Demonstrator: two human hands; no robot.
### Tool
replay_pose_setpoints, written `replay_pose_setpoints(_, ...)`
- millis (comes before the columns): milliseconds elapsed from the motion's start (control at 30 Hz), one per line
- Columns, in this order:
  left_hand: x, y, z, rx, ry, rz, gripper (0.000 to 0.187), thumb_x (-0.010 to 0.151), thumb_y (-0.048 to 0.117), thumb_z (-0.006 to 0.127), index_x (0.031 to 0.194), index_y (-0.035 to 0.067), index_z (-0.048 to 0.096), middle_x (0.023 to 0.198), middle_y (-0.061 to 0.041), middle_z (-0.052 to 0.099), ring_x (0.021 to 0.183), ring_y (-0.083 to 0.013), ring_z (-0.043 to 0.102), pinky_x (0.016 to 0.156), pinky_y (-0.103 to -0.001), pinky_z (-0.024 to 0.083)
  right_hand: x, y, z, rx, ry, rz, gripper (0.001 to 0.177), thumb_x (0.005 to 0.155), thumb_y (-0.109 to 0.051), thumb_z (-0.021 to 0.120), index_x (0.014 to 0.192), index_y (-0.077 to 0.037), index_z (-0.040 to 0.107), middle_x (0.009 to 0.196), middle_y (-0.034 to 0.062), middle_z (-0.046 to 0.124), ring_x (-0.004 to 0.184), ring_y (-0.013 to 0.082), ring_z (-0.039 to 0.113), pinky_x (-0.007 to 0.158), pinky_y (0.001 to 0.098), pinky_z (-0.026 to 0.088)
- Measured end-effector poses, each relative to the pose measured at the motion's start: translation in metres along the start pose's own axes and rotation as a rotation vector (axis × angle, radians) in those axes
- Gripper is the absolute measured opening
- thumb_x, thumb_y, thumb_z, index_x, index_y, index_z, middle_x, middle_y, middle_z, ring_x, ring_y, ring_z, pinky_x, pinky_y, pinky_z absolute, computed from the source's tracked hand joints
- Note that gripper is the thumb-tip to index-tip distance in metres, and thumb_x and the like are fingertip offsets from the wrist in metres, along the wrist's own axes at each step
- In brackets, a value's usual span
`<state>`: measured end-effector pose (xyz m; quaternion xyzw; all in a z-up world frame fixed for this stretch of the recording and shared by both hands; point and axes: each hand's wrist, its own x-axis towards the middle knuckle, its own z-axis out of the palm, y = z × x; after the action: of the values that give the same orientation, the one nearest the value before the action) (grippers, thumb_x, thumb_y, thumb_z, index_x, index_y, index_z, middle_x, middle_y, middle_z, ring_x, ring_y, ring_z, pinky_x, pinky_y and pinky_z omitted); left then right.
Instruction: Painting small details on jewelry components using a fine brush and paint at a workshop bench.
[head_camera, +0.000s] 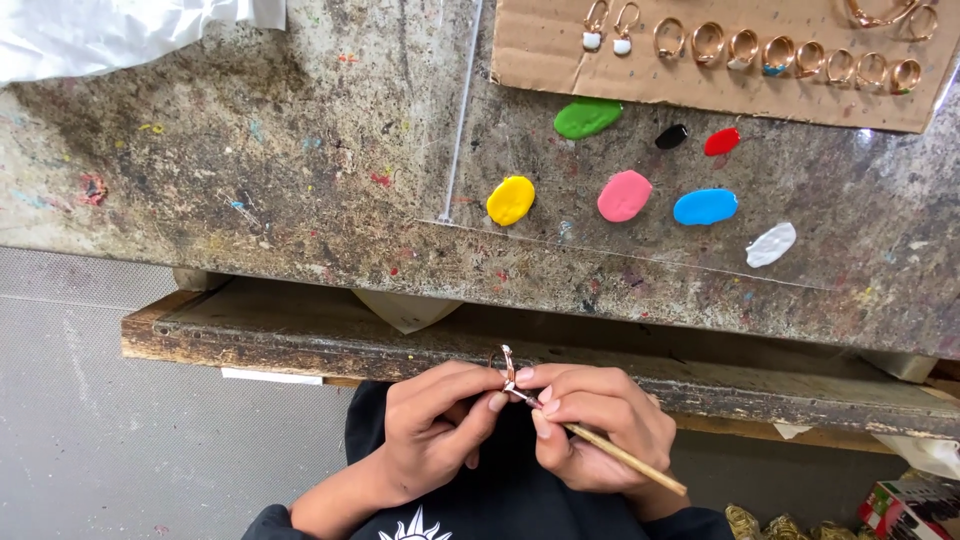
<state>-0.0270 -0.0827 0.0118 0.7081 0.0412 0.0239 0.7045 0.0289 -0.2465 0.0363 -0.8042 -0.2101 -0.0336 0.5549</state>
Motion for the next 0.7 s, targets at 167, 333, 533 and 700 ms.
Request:
replay_pose_setpoints(167, 0.002, 0.0019, -0.0002, -0.01, 0.001, -0.001, 0.013, 0.096, 0.001, 0.065, 0.107, -0.003, 0.071, 0.092, -0.016, 0.074, 0.041, -0.0063, 0.058, 0.044, -0.013, 0.048, -0.0007, -0.0004, 0.0007, -0.007, 0.012, 0.017, 0.009, 0.094, -0.013, 0.063, 0.088, -0.007, 0.059, 0.082, 0.0097, 0.066, 0.075, 0.0235, 0.083, 0.07, 0.0237, 0.071)
replay_pose_setpoints(333, 0.0031, 0.004, -0.0012, -0.024, -0.01, -0.017, 0.013, 0.097, 0.001, 0.065, 0.107, -0.003, 0.071, 0.092, -0.017, 0.074, 0.041, -0.0062, 0.058, 0.041, -0.013, 0.045, -0.001, -0.003, -0.0001, -0.027, -0.005, 0.036, 0.009, 0.095, -0.013, 0.062, 0.089, -0.007, 0.058, 0.082, 0.0109, 0.067, 0.077, 0.0228, 0.084, 0.069, 0.022, 0.07)
replay_pose_setpoints(533, 0.0014, 0.0029, -0.0015, -0.038, -0.004, -0.038, 0.012, 0.096, 0.002, 0.065, 0.105, -0.003, 0.071, 0.09, -0.016, 0.073, 0.038, -0.0064, 0.058, 0.04, -0.013, 0.044, -0.0009, -0.004, 0.0022, 0.002, 0.014, 0.016, 0.012, 0.093, -0.013, 0.063, 0.083, -0.007, 0.06, 0.081, 0.0091, 0.066, 0.077, 0.024, 0.083, 0.071, 0.0251, 0.072)
replay_pose_setpoints(700, 0.0036, 0.0058, -0.0022, -0.064, -0.03, -0.056, 0.012, 0.098, 0.002, 0.063, 0.105, -0.002, 0.071, 0.095, -0.015, 0.076, 0.037, -0.0067, 0.057, 0.039, -0.012, 0.045, -0.0006, -0.0041, 0.0008, -0.001, 0.018, 0.035, 0.008, 0.095, -0.012, 0.063, 0.091, -0.007, 0.058, 0.083, 0.0117, 0.065, 0.075, 0.0246, 0.084, 0.069, 0.0246, 0.073)
